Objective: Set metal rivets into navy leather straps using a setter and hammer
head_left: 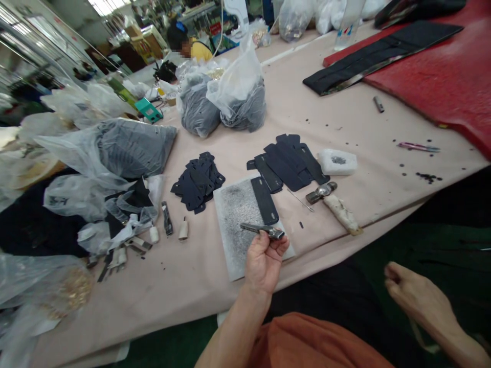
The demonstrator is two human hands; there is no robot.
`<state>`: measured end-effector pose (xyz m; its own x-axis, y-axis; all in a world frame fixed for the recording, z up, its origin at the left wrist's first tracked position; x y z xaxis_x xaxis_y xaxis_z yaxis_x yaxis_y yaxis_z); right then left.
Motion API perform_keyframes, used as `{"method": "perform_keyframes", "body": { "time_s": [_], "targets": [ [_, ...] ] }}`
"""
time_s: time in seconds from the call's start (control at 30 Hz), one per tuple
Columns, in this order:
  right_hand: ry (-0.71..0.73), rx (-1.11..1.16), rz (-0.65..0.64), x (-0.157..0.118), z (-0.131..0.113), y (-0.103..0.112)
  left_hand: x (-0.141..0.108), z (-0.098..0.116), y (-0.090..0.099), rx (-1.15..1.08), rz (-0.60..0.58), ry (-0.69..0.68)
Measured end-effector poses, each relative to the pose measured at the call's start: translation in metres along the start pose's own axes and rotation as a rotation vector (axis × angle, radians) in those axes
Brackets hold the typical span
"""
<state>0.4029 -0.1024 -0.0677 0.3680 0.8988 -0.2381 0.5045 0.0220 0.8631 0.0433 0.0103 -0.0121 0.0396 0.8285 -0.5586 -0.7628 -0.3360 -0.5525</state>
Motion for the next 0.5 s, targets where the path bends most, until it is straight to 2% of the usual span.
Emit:
{"method": "perform_keyframes", "body": {
  "time_s": [0.1,0.2,0.27,0.37,0.43,0.5],
  "targets": [
    [-0.011,-0.041,-0.045,-0.005,0.01,-0.011,0.005,0.029,0.015,0.174,0.032,-0.2],
    [-0.058,-0.006,0.011,-0.003,-0.016,0.002,0.013,0.065,0.044,0.389,0.165,-0.424],
    [-0.049,0.107,0.066,0.004,-0.054,0.016,0.018,0.084,0.059,0.552,0.234,-0.528],
    [0.077,0.364,0.089,0.024,-0.131,0.026,0.026,0.1,0.07,0.776,0.284,-0.604],
    [0.214,0.454,-0.004,0.042,-0.189,0.016,0.029,0.103,0.074,0.865,0.29,-0.643],
    [0.29,0.48,-0.096,0.06,-0.238,-0.002,0.03,0.103,0.075,0.907,0.274,-0.674]
  ]
}}
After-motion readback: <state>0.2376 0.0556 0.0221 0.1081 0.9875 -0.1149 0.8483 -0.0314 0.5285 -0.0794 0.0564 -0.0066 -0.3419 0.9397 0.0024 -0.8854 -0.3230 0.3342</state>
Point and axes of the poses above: each hand's wrist, its own x-axis towards the middle knuckle, its own y-axis out of the back of the hand, z = x × y, the point moved 10 cm from there along x, towards the middle knuckle, and after that the axes turned 6 degrees about x, right-handed, at the moved point
